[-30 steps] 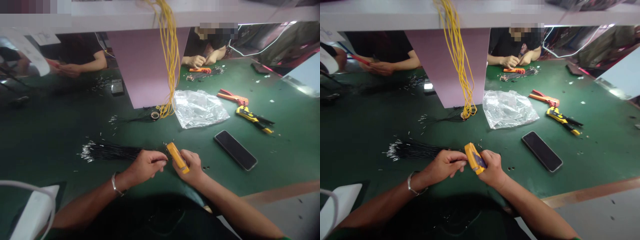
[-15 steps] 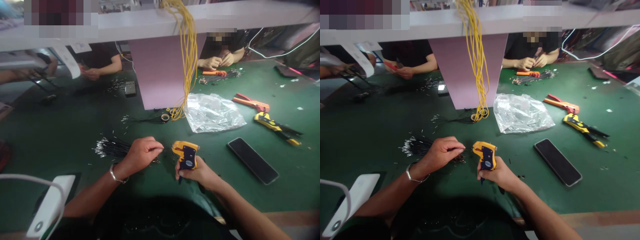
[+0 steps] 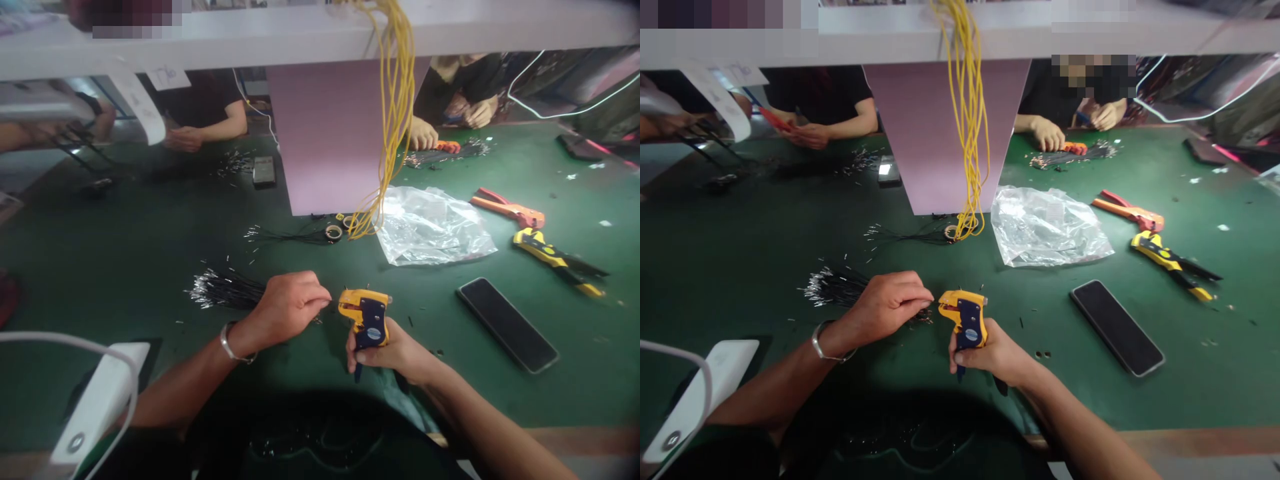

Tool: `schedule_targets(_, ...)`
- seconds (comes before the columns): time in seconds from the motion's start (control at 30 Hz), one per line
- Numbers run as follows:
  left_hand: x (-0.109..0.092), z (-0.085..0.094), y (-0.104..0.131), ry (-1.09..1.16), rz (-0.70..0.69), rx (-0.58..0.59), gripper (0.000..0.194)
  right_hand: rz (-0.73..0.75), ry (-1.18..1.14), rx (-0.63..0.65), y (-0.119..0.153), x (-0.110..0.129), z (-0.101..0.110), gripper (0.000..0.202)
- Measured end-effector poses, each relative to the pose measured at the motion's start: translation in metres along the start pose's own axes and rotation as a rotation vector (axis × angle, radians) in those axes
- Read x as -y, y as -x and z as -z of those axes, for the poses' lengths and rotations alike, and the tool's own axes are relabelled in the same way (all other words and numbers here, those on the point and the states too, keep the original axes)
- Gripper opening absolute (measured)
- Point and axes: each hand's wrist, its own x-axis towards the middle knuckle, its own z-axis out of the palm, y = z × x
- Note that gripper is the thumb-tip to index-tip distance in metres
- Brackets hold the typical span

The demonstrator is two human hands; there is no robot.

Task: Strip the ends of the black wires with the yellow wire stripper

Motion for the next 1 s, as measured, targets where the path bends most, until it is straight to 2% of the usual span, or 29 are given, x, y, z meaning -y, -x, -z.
schedule_targets(0.27, -0.0008, -0.0010, -0.0003, 0.019, -0.002, 0.044, 0.013, -0.009, -0.036, 0.023, -0.0026, -0.0019, -0.0028, 0.017)
schedule_targets(0.57, 0.0006, -0.0015, -0.0007, 0.012, 0.011, 0.061, 0.015, -0.028, -0.029, -0.044, -0.0008, 0.0002, -0.0076, 0.017)
schedule_targets(1.0, 0.0024, -0.0019, -0.0004, 0.013, 0.005, 0.058, 0.015, -0.039, -0.016, -0.050, 0.0000, -0.0007, -0.0073, 0.016)
